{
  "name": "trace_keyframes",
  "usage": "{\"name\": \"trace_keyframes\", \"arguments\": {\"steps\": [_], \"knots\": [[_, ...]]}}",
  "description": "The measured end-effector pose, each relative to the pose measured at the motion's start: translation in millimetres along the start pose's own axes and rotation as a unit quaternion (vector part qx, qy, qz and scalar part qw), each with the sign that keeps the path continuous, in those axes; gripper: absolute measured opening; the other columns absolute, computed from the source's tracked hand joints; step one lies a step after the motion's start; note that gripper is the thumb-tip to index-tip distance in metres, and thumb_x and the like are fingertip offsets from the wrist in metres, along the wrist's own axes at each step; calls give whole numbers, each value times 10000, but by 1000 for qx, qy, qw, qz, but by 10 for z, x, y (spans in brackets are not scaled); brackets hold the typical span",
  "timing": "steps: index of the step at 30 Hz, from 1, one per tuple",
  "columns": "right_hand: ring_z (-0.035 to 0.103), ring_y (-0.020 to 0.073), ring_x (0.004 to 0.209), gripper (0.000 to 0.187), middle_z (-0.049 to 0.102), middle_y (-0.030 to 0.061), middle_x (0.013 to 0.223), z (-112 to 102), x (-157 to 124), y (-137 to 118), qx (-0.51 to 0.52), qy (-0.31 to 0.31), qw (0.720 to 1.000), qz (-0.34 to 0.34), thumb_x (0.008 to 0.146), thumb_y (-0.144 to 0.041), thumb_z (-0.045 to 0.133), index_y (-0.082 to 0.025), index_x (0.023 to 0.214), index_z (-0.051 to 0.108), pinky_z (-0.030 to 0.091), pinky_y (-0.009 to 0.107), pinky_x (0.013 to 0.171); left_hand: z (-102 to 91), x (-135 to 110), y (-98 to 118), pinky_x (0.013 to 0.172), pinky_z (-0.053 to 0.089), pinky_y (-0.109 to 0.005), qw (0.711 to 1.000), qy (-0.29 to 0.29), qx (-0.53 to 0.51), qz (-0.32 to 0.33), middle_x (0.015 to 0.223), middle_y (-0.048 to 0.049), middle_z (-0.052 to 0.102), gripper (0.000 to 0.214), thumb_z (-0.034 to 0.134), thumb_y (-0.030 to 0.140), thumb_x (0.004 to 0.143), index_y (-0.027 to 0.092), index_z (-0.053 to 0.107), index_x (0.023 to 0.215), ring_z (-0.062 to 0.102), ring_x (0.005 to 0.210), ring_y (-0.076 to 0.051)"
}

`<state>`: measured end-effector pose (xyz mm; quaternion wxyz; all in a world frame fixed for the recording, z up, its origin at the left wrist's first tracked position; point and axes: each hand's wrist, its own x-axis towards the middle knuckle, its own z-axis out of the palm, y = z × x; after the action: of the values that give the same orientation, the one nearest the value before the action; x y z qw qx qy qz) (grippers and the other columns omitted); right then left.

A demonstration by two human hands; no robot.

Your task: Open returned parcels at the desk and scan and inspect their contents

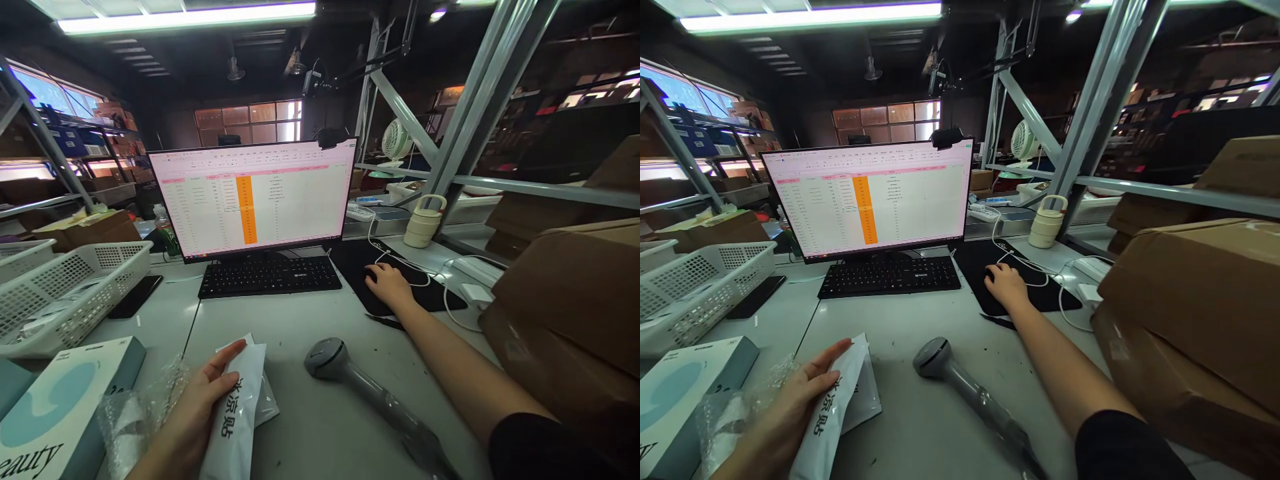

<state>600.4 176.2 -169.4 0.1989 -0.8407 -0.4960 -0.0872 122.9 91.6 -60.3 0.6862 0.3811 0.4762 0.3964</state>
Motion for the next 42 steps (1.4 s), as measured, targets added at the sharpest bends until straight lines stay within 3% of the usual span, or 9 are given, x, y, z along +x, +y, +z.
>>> {"name": "trace_keyframes", "arguments": {"steps": [6,12,16,19,22,27,35,39,42], "knots": [[568,328,1153,463,574,145,1401,-32,-7,-13,5,-2,1000,-1,956,-340,456,-203,1359,637,481,435,959,-16,51,9,572,599,-242,1000,8,6,-8,1274,-113,686,630,786,100,723,238,665,1325,681,625,-123],[585,339,1119,502,601,155,1367,-35,-27,-26,15,12,1000,7,935,-384,477,-196,1382,607,493,462,915,-46,79,-2,554,597,-253,1000,-6,11,-18,1081,-106,736,694,769,104,753,236,591,1411,673,584,-133],[523,374,1232,535,543,185,1441,-119,-52,-63,20,45,999,1,948,-408,462,-168,1414,566,445,523,1000,-51,80,13,569,605,-258,1000,-12,13,-19,1034,-93,743,732,775,92,738,233,573,1427,683,619,-148],[461,363,1320,514,492,181,1502,-232,-58,-207,30,51,997,-49,963,-338,442,-145,1423,567,400,514,1075,-40,72,28,565,598,-233,1000,-4,19,-8,1027,-90,745,712,766,92,740,228,585,1416,682,624,-138],[473,307,1322,447,541,130,1478,-304,-87,-479,44,18,989,-140,942,-228,465,-175,1341,658,400,447,1099,-34,61,32,572,599,-225,1000,-2,23,-8,1031,-87,747,681,754,93,751,228,598,1400,684,639,-137],[459,299,1334,415,549,88,1483,-265,-221,-904,55,-29,974,-216,897,-147,507,-215,1239,732,418,451,1087,-94,80,29,615,618,-251,999,-3,29,-14,1090,-91,740,696,770,108,752,256,590,1407,701,698,-157],[476,298,1341,407,554,94,1480,-202,-281,-1048,55,-21,981,-187,905,-130,494,-195,1224,738,423,450,1097,-82,51,49,633,623,-256,1000,-6,24,-15,1110,-96,731,718,773,128,763,255,561,1437,701,707,-154],[496,259,1329,432,563,86,1471,-255,-198,-912,53,12,987,-152,910,-131,480,-204,1268,711,419,399,1106,-65,36,60,584,613,-256,1000,-1,17,-26,1112,-96,728,702,777,142,768,260,573,1429,681,662,-146],[497,298,1320,452,565,120,1459,-297,-128,-692,42,36,994,-96,912,-150,475,-176,1317,677,419,438,1102,-50,22,64,580,610,-249,1000,1,6,-21,1111,-97,727,715,795,144,747,248,582,1421,686,672,-151]]}}
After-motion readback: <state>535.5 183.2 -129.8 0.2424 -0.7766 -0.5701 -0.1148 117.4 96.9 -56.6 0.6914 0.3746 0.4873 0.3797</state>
